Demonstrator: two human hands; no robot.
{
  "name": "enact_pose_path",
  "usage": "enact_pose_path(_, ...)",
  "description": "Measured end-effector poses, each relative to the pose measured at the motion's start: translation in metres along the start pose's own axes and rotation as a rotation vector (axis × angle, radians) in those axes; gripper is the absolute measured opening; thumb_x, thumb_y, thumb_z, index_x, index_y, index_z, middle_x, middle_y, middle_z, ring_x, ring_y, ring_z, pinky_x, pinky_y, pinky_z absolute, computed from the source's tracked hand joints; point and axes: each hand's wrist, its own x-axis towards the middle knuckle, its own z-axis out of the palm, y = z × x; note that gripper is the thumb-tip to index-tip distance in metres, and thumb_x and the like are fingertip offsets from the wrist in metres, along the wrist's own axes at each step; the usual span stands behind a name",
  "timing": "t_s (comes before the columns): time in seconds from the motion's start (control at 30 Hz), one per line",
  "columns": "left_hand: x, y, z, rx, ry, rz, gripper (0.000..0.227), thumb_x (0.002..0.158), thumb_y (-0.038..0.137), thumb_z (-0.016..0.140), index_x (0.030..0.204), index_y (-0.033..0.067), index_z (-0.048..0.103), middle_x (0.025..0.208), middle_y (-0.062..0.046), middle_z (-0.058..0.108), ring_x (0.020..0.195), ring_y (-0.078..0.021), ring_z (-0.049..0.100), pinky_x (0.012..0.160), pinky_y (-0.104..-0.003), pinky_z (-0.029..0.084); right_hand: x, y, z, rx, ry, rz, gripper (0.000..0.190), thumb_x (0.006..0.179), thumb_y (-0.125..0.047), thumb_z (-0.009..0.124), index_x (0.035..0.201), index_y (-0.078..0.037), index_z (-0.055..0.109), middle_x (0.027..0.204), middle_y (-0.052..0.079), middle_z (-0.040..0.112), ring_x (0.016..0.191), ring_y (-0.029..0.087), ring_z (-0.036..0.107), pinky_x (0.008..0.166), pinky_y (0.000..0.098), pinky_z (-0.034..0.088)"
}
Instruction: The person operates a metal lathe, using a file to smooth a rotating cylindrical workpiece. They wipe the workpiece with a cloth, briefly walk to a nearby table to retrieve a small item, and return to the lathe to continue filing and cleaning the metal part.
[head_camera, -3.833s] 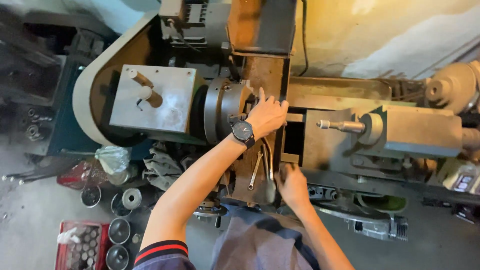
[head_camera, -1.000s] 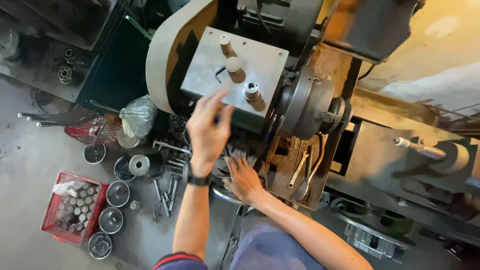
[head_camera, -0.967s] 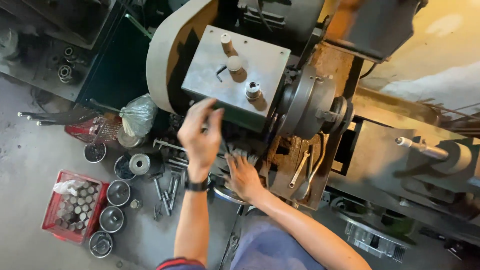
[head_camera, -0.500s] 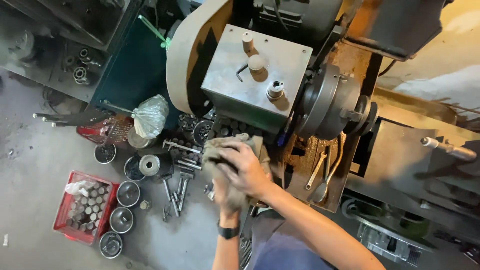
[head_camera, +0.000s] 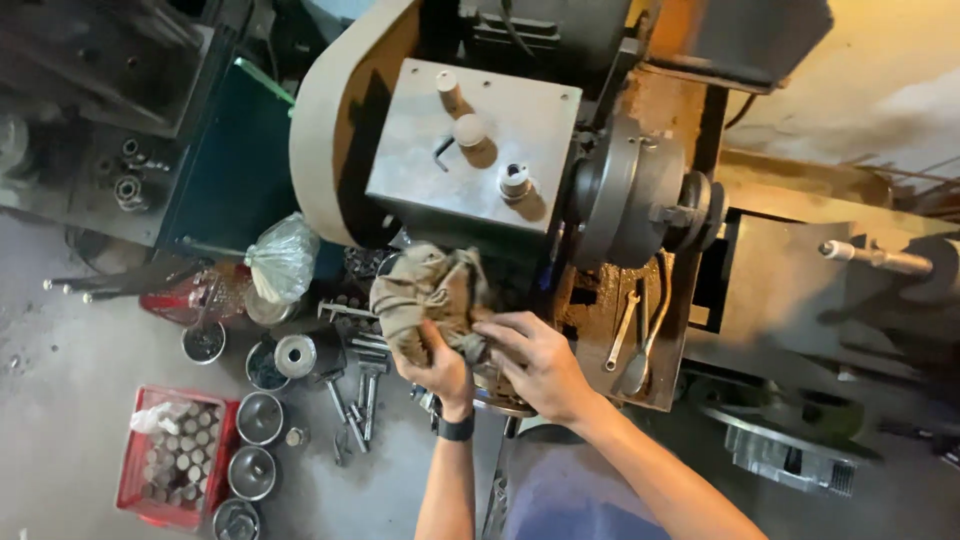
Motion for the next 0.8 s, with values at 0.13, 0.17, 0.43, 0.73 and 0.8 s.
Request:
enact_pose_path(0.13, 0.036, 0.047, 0.029, 0.445, -0.261, 0.318, 0.041, 0.098, 0.018, 0.072, 0.132, 0.0003, 0.060, 0.134, -0.017, 0.059, 0.123, -0.0328, 0.053, 0.107, -0.047, 0.040, -0.004, 0.008, -0.010, -0.003, 0.110, 0.023, 0.029, 0.089, -0.003, 0.073, 0.118, -0.004, 0.069, 0.118, 0.013, 0.069, 0.105, 0.030, 0.070, 0.089, 0.0372, 0.058)
enact_pose_path(0.17, 0.038, 0.053, 0.036, 0.653, -0.463, 0.298, 0.062, 0.087, 0.024, 0.077, 0.139, 0.0002, 0.054, 0.145, -0.024, 0.047, 0.136, -0.0406, 0.040, 0.111, -0.056, 0.030, -0.009, 0.013, -0.013, 0.020, 0.099, 0.064, 0.028, 0.090, -0.003, 0.073, 0.117, -0.003, 0.068, 0.117, 0.012, 0.069, 0.102, 0.029, 0.071, 0.084, 0.0352, 0.058)
enact_pose_path(0.43, 0.010, 0.072, 0.042, 0.856, -0.710, 0.230, 0.087, 0.076, 0.034, 0.086, 0.146, 0.0008, 0.047, 0.160, -0.031, 0.030, 0.148, -0.0497, 0.022, 0.115, -0.067, 0.018, -0.061, 0.066, -0.076, 0.076, 0.066, 0.389, 0.025, 0.091, -0.005, 0.071, 0.116, -0.004, 0.069, 0.112, 0.008, 0.069, 0.076, 0.018, 0.070, 0.065, 0.0295, 0.058)
enact_pose_path(0.73, -0.191, 0.166, 0.149, 0.260, -0.827, 0.243, 0.018, 0.090, 0.002, 0.074, 0.108, 0.0039, 0.072, 0.104, -0.007, 0.074, 0.094, -0.0196, 0.071, 0.087, -0.032, 0.056, -0.197, 0.140, -0.229, 0.081, 0.425, 0.286, 0.008, 0.090, -0.006, 0.074, 0.095, 0.000, 0.073, 0.107, 0.008, 0.074, 0.092, 0.018, 0.073, 0.078, 0.0294, 0.058)
enact_pose_path(0.8, -0.255, 0.177, 0.177, 0.025, -1.143, 0.020, 0.025, 0.089, 0.002, 0.074, 0.114, 0.0027, 0.071, 0.103, -0.007, 0.076, 0.095, -0.0162, 0.073, 0.085, -0.030, 0.057, -0.232, 0.150, -0.269, -0.073, 0.601, 0.267, 0.008, 0.090, -0.005, 0.075, 0.097, -0.003, 0.072, 0.106, 0.007, 0.075, 0.096, 0.019, 0.075, 0.084, 0.0294, 0.058)
